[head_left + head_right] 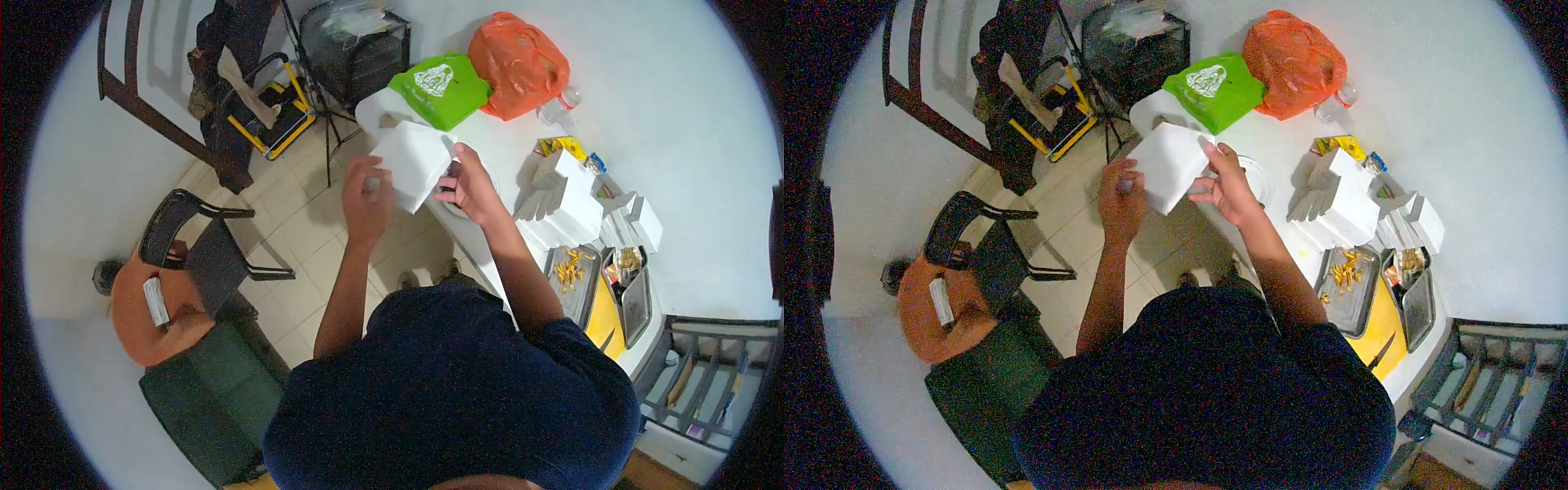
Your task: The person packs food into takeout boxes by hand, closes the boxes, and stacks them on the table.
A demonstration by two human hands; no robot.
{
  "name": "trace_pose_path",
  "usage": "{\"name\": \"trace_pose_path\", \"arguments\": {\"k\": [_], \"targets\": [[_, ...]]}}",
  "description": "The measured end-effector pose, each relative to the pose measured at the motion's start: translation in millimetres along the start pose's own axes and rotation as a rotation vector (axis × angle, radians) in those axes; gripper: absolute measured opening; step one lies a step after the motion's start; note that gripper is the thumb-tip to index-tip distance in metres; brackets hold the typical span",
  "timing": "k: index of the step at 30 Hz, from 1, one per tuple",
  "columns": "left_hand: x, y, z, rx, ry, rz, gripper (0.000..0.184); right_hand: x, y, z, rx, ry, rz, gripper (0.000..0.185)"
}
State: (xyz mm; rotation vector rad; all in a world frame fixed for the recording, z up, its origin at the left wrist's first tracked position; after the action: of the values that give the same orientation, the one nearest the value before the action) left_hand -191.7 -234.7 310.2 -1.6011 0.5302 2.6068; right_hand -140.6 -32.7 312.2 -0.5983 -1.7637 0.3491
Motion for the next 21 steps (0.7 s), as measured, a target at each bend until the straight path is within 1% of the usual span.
{"name": "trace_pose_path", "arguments": {"k": [3, 6, 9, 12, 13, 16, 19, 21], "targets": [[5, 0, -7, 0.118, 0.075, -0.171, 0.027, -12, 25, 11, -0.047, -0.071, -0.115, 0.056], [-5, 0, -11, 0.02, -0.04, -0.087, 0.027, -17, 36, 4, 0.008, -0.091, -0.127, 0.049], [4, -7, -16, -0.025, -0.041, -0.155, 0.047, -21, 41, -11, -0.056, -0.046, -0.101, 0.039], [41, -23, -27, -0.049, 0.213, -0.367, 0.06, -27, 50, -23, -0.109, 0.019, -0.081, 0.036], [39, -32, -30, -0.062, 0.373, -0.587, 0.065, -24, 49, -28, -0.117, 0.018, -0.073, 0.034], [32, -54, -36, 0.006, 0.585, -0.799, 0.063, -24, 58, -44, -0.211, 0.03, -0.033, 0.039], [37, -78, -46, 0.204, 0.51, -0.743, 0.061, -33, 83, -54, -0.268, 0.012, -0.027, 0.039], [35, -89, -57, 0.258, 0.533, -0.717, 0.061, -37, 97, -63, -0.317, 0.004, -0.013, 0.039]]}}
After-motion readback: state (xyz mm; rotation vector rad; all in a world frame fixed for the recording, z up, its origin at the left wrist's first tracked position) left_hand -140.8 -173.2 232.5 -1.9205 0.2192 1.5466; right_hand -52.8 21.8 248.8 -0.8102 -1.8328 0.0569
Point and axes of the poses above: each hand's wrist, its own z-axis towards the middle knuckle, its own y-axis out of the back of the hand, x = y × z, the point moved 4 cm from there along z, towards the middle knuckle, and after that the axes turned 8 degrees about x, right-handed, at the moved point
